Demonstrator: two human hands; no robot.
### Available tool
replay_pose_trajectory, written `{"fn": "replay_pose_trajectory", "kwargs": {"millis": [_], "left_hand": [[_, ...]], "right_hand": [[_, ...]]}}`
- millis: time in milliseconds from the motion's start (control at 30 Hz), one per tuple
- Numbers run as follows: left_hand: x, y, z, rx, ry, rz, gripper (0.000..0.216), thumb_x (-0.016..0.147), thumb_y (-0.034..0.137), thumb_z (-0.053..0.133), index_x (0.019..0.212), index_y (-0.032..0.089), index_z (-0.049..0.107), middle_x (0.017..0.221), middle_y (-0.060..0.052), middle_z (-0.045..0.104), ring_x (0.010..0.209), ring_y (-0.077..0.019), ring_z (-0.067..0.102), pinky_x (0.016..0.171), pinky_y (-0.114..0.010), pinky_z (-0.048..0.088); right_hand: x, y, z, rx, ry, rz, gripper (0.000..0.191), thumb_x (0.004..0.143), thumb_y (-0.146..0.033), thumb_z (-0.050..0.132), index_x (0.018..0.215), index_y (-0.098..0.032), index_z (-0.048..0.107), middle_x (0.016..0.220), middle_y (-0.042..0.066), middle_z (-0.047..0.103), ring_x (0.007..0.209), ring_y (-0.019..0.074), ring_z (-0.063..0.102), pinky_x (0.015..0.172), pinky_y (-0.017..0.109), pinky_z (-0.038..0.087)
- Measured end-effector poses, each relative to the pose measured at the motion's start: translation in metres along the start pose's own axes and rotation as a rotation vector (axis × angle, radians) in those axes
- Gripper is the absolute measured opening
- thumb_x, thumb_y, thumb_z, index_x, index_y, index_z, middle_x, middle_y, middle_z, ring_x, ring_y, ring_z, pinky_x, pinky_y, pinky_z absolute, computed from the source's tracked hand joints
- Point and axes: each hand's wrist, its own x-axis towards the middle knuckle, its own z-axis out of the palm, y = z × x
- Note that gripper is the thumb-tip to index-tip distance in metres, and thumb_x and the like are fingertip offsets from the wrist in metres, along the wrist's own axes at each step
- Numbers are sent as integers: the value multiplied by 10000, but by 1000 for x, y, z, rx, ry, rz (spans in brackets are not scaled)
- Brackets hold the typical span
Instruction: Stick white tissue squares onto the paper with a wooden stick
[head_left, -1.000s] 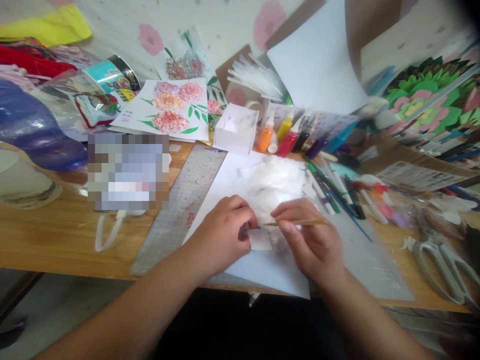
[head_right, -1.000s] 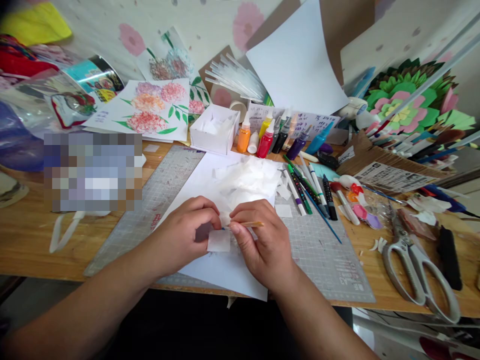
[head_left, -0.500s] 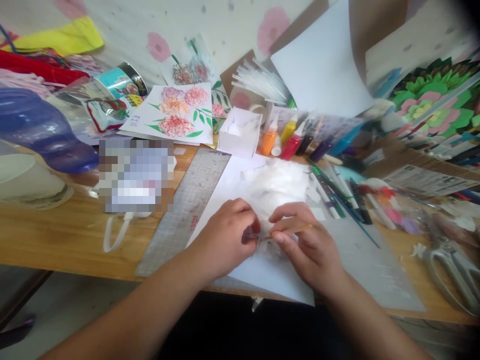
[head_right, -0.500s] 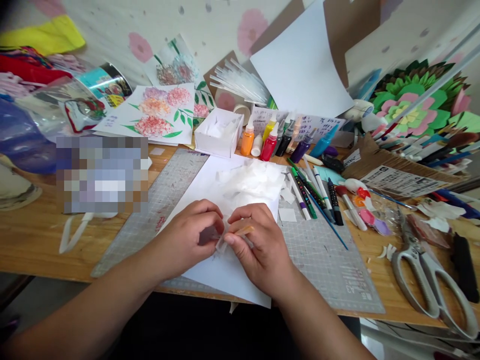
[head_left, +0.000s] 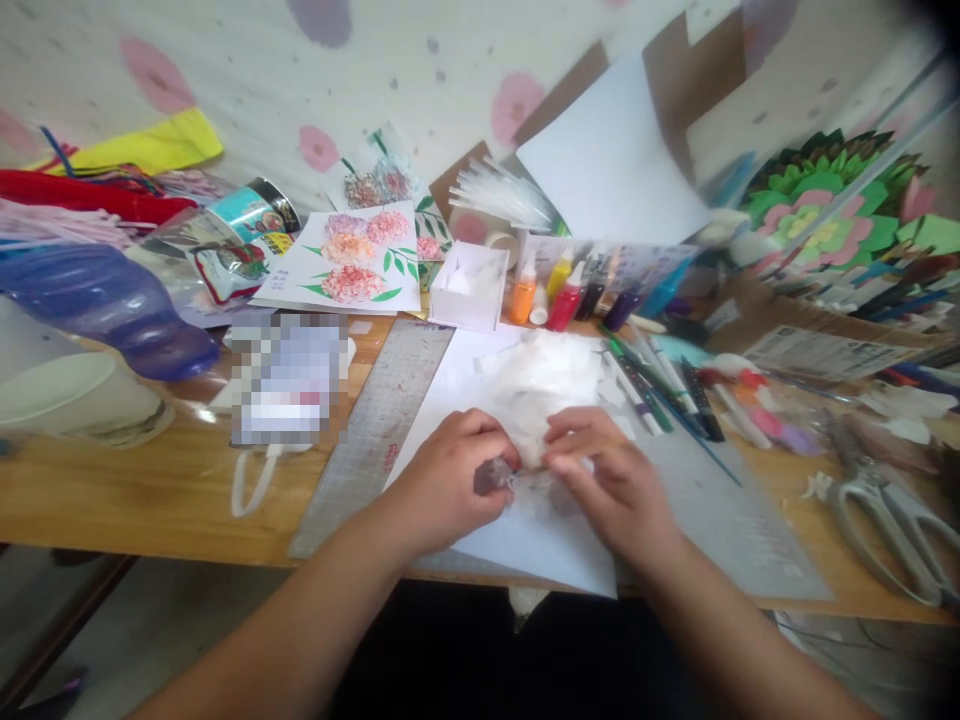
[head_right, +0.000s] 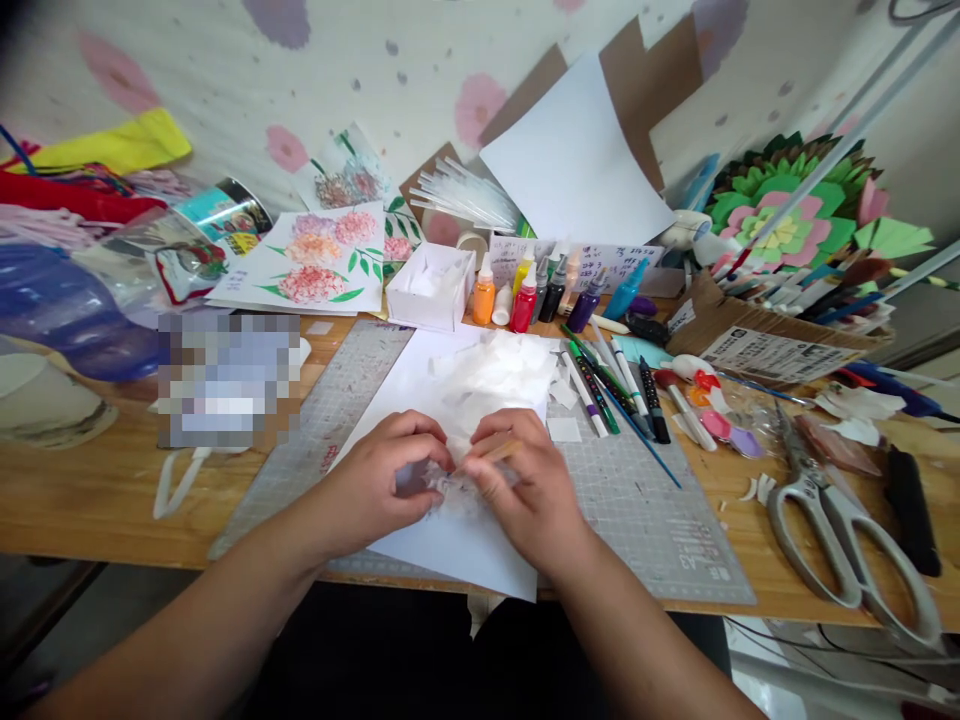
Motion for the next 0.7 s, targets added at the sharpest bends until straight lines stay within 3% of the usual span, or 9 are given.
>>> {"fn": "replay_pose_trajectory", "kwargs": {"millis": [133,200,333,500,700], "left_hand": [[-1,-3,-2,-51,-50,-6,230,711,141,686,893,281,693,1087,-13,521,1051,-186,506,947,-355,432],[-3,-5,-2,-70,-61,4,194,728,152,675,869,280,712,1090,-24,514,1049,-191,505,934,-355,441],[-8,-8,-5,-56,-26,38,122,773,239,644,860,267,724,1096,-46,514,1043,-209,507,940,-385,440],[-13,-8,-5,-23,-74,22,168,803,253,583,890,282,723,1124,-55,506,1040,-211,519,890,-363,479],[-12,-7,-5,9,-61,53,177,802,233,565,852,291,725,1109,-48,518,1041,-218,515,911,-387,462]], "right_hand": [[-5,16,-17,104,406,127,94,886,-225,553,832,-237,629,896,23,610,891,183,581,813,366,455],[-8,26,-31,10,466,168,87,869,-253,585,806,-235,643,870,23,618,873,187,584,809,366,449],[-13,35,-54,-157,309,255,151,880,-260,570,762,-215,653,808,33,654,807,183,613,756,349,471],[-10,29,-48,-75,46,111,132,892,-170,536,773,-205,582,838,36,674,834,161,644,759,325,510],[-4,25,-40,-235,42,139,123,907,-187,508,825,-203,599,828,37,692,775,144,655,694,279,516]]}}
